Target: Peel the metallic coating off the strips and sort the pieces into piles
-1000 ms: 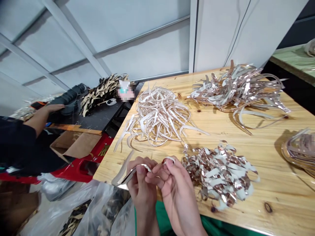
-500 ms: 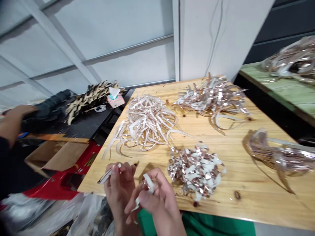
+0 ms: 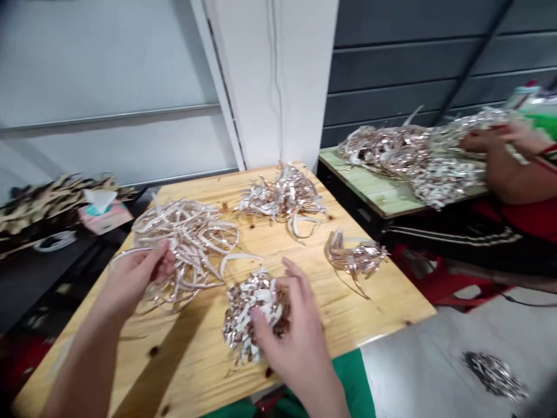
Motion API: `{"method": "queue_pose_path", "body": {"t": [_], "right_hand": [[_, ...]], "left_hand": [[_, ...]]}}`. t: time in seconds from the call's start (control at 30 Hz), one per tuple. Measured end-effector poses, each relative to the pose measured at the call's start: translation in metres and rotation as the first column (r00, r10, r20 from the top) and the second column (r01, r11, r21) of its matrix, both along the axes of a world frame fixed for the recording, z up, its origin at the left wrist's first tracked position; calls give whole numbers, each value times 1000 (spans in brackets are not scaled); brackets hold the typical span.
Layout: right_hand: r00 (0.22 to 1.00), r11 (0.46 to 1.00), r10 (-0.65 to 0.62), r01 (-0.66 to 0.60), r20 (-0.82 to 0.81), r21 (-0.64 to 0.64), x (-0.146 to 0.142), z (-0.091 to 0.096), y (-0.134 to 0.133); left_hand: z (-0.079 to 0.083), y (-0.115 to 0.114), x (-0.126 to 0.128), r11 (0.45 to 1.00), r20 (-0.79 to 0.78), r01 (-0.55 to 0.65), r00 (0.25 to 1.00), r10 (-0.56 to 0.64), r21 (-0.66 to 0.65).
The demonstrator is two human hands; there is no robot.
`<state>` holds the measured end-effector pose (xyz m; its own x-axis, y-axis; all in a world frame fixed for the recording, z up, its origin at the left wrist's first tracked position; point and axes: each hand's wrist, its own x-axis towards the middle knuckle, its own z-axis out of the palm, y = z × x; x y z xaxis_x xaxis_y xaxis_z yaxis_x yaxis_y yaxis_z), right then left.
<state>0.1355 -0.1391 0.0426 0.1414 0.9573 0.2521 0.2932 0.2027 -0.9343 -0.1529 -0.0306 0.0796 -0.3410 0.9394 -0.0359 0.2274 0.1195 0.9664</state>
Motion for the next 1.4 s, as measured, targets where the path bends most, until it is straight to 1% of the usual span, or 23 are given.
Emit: {"method": "queue_pose_path", "body": {"t": [0.03,0.1,0.2,0.27,0.33,0.37,0.4,0.43,0.5,0.53,0.63,0.7,0.77,0.8,0.83,0.9,0.97,1.0,1.03,1.1,1.2,1.3,1.4], "right_hand": [[998,996,33,-29,46,-88,1,-2,3],[989,970,103,-76,109,-229,6,-3,5],[968,952,148,-84,204,-295,20,-1,3],[944,949,179,-90,278,-302,28,1,2],[907,941,235,-122,348,-316,30,1,3],[888,936,263,-140,377,-323,28,1,4],[870,931,290,-160,399,-328,24,0,6],[856,928,310,-177,414,-329,19,-2,8],[846,927,325,-196,423,-320,11,-6,12],[850,929,323,-200,416,-311,8,-8,13],[884,922,343,-252,318,-296,20,-11,13],[894,893,403,-337,197,-300,42,-10,9],[918,906,370,-320,146,-278,72,-10,3],[939,931,309,-265,154,-253,87,-11,0],[962,958,205,-160,182,-236,102,-12,-2],[953,960,10,76,304,-269,126,-17,-2],[852,917,-213,343,479,-203,144,-27,3],[786,895,-271,418,556,-154,150,-33,7],[732,886,-297,450,613,-109,154,-39,11],[695,908,-266,414,669,-69,159,-52,18],[732,939,-213,337,647,-71,157,-61,22],[818,957,-194,278,541,-77,149,-50,20],[915,959,-255,282,313,-40,133,-31,20]], "left_hand": [[1,10,-3,995,3,68,998,-68,-80],[1,20,-8,978,19,133,991,-132,-158],[4,16,-15,936,33,169,985,-167,-309],[5,1,-10,943,15,162,986,-165,-289],[4,-21,9,974,-80,203,974,-211,-104],[1,-34,24,949,-159,315,938,-309,14],[-2,-46,42,896,-255,433,881,-398,101],[-8,-58,61,845,-363,512,825,-433,153],[-21,-77,96,736,-565,658,672,-480,157],[-29,-83,110,704,-622,695,617,-482,145],[-53,-91,130,736,-636,652,650,-417,183],[-63,-93,132,757,-638,633,652,-411,159],[-68,-93,132,773,-631,621,653,-419,128],[-69,-92,134,786,-619,607,662,-423,113],[-69,-91,136,803,-602,589,677,-423,98],[-67,-89,142,833,-571,551,701,-427,54],[-64,-88,146,844,-558,536,704,-440,11],[-63,-88,148,844,-553,536,703,-447,-2],[-63,-89,148,845,-546,535,705,-453,-10],[-64,-92,147,845,-518,534,719,-463,-14],[-67,-98,142,839,-448,543,758,-474,31],[-69,-102,137,857,-402,496,819,-410,137],[-68,-102,134,891,-437,382,864,-250,246]]}}
